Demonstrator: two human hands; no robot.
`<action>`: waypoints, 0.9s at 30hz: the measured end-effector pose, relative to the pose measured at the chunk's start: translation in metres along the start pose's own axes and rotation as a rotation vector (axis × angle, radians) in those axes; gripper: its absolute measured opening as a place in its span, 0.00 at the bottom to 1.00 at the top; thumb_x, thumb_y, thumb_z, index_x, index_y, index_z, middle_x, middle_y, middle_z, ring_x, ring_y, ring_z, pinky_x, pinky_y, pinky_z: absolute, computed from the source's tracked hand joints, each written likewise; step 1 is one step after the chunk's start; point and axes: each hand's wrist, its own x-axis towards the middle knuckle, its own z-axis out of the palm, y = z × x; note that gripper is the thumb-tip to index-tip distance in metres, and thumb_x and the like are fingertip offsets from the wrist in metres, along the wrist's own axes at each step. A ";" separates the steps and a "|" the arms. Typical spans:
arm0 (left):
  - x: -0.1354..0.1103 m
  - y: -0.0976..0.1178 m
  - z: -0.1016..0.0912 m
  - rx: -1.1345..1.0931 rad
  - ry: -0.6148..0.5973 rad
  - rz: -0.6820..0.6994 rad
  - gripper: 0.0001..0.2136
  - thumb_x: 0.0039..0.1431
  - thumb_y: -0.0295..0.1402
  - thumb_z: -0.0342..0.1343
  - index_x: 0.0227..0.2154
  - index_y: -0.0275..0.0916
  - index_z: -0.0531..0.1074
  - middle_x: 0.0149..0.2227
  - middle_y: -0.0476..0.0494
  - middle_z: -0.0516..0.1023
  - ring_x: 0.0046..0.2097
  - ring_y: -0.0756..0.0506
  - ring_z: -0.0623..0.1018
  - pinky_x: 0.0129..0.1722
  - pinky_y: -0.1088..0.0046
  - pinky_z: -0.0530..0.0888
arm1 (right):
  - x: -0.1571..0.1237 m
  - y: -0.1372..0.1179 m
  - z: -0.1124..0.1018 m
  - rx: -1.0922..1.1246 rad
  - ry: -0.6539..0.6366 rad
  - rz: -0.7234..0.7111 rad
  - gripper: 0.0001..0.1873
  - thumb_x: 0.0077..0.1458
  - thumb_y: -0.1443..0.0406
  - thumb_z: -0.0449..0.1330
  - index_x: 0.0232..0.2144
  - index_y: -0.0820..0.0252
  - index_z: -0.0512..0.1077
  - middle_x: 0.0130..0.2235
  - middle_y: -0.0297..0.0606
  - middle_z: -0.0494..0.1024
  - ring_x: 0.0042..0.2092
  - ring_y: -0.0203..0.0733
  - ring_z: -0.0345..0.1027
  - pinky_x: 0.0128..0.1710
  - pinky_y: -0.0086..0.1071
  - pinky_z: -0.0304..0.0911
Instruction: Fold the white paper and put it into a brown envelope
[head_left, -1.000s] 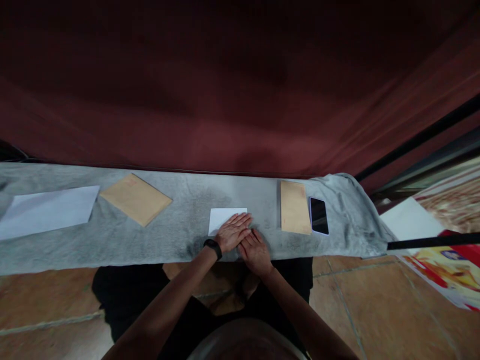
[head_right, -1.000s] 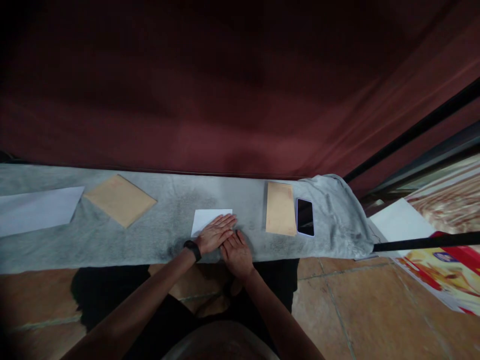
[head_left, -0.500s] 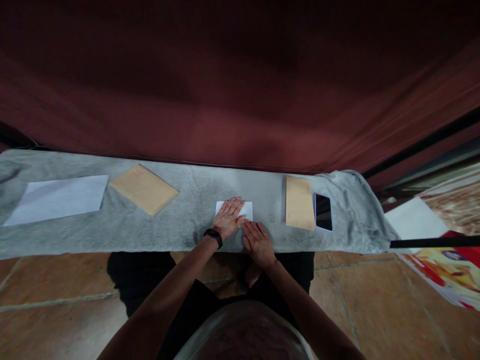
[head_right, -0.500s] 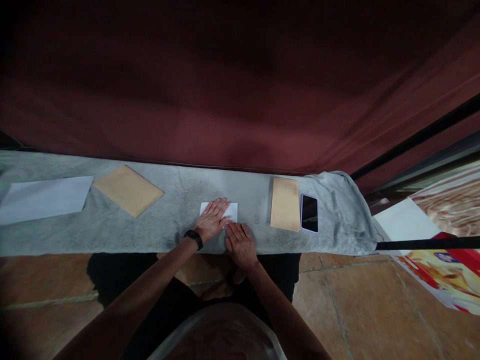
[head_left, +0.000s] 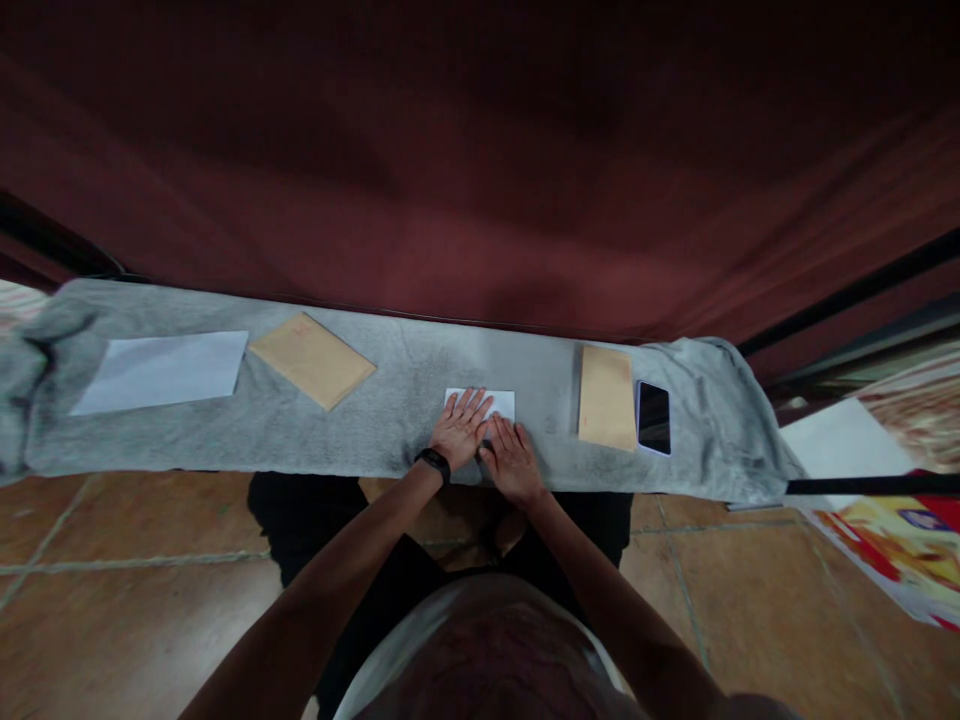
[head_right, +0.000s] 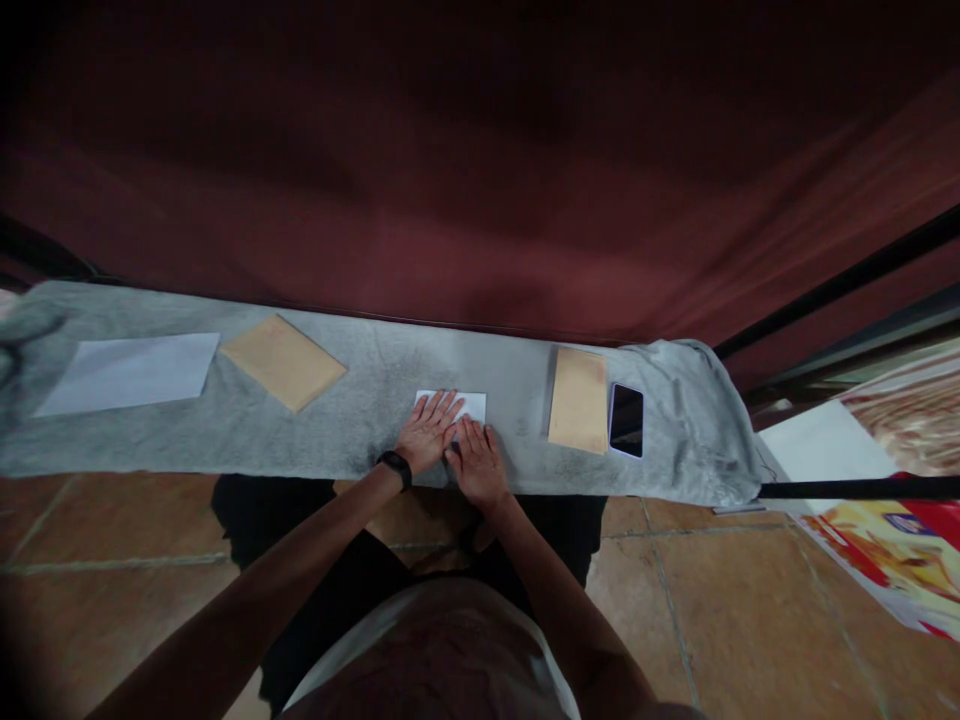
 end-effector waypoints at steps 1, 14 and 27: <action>0.000 0.000 0.000 0.001 0.000 0.004 0.26 0.70 0.37 0.40 0.68 0.41 0.57 0.71 0.43 0.55 0.73 0.40 0.51 0.71 0.51 0.47 | 0.001 -0.001 0.002 -0.009 0.006 0.007 0.30 0.70 0.57 0.47 0.69 0.66 0.55 0.69 0.49 0.58 0.70 0.49 0.52 0.70 0.48 0.47; -0.021 0.012 -0.013 0.008 0.044 -0.389 0.32 0.67 0.43 0.44 0.68 0.29 0.54 0.69 0.26 0.57 0.68 0.31 0.62 0.64 0.50 0.61 | -0.003 0.002 0.004 -0.026 0.031 0.076 0.34 0.69 0.55 0.48 0.69 0.73 0.52 0.69 0.54 0.56 0.70 0.54 0.50 0.69 0.50 0.47; -0.003 0.000 -0.034 -1.022 0.221 -0.788 0.23 0.49 0.29 0.57 0.52 0.37 0.70 0.34 0.45 0.81 0.34 0.44 0.80 0.35 0.68 0.76 | 0.008 -0.017 -0.006 0.052 -0.003 0.112 0.36 0.64 0.57 0.56 0.67 0.73 0.57 0.69 0.56 0.57 0.70 0.57 0.51 0.69 0.53 0.45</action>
